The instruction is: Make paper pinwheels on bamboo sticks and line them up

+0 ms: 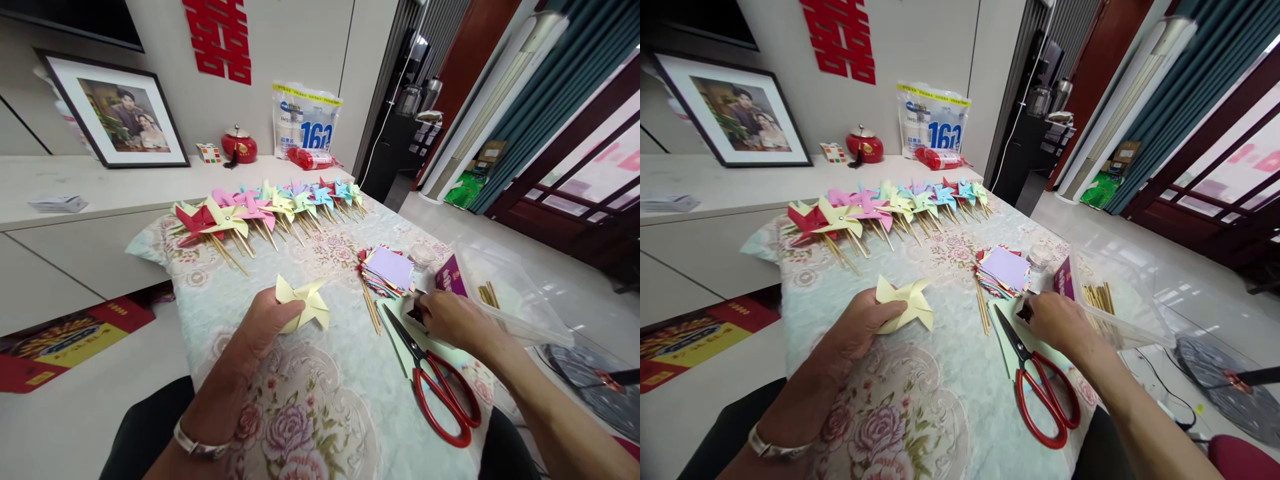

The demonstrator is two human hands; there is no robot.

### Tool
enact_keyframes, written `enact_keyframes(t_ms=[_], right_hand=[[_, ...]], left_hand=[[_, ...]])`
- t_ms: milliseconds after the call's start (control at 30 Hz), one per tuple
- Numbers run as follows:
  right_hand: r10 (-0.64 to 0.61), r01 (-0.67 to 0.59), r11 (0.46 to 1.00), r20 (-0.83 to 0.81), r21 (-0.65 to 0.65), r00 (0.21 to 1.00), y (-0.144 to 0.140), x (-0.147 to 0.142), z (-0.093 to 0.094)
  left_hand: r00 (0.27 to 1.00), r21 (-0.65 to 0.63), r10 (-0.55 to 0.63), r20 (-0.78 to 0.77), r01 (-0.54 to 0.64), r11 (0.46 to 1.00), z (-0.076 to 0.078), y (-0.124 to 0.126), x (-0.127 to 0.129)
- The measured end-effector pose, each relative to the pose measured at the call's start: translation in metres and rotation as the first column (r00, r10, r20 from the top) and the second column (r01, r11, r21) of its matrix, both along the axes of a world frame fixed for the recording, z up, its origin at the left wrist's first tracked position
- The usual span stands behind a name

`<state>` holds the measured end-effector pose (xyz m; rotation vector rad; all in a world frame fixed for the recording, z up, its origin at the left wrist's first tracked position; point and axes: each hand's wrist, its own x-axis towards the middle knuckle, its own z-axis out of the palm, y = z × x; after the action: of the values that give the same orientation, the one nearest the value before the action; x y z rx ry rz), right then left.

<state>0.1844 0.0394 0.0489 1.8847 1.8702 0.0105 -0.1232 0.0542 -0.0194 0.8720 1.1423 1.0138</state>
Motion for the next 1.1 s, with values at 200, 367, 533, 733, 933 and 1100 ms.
enact_keyframes(t_ms=[200,367,533,733,933,1100], right_hand=[[-0.030,0.032,0.998,0.044,-0.051,0.999,-0.002,-0.013,0.005],[-0.038,0.039,0.999,0.013,-0.036,0.999,0.002,-0.014,0.001],[-0.051,0.051,0.999,-0.016,-0.003,0.999,0.006,-0.010,0.001],[-0.076,0.076,0.995,-0.011,0.059,0.997,0.004,-0.008,-0.005],[-0.064,0.064,0.992,0.001,0.112,0.998,0.005,-0.007,-0.018],[-0.042,0.043,0.990,-0.013,0.133,0.999,0.005,-0.004,-0.023]], left_hand=[[1.000,0.004,-0.004,-0.010,0.004,1.000,0.001,0.000,0.001],[1.000,0.011,-0.010,-0.025,0.010,1.000,0.003,0.000,0.002],[1.000,0.014,0.000,-0.028,0.000,1.000,0.005,-0.001,0.003],[1.000,0.016,-0.002,-0.028,0.003,1.000,0.004,-0.001,0.004],[1.000,0.014,-0.015,-0.022,0.015,1.000,0.003,-0.001,0.004],[1.000,0.012,-0.014,-0.028,0.014,1.000,0.004,-0.002,0.004]])
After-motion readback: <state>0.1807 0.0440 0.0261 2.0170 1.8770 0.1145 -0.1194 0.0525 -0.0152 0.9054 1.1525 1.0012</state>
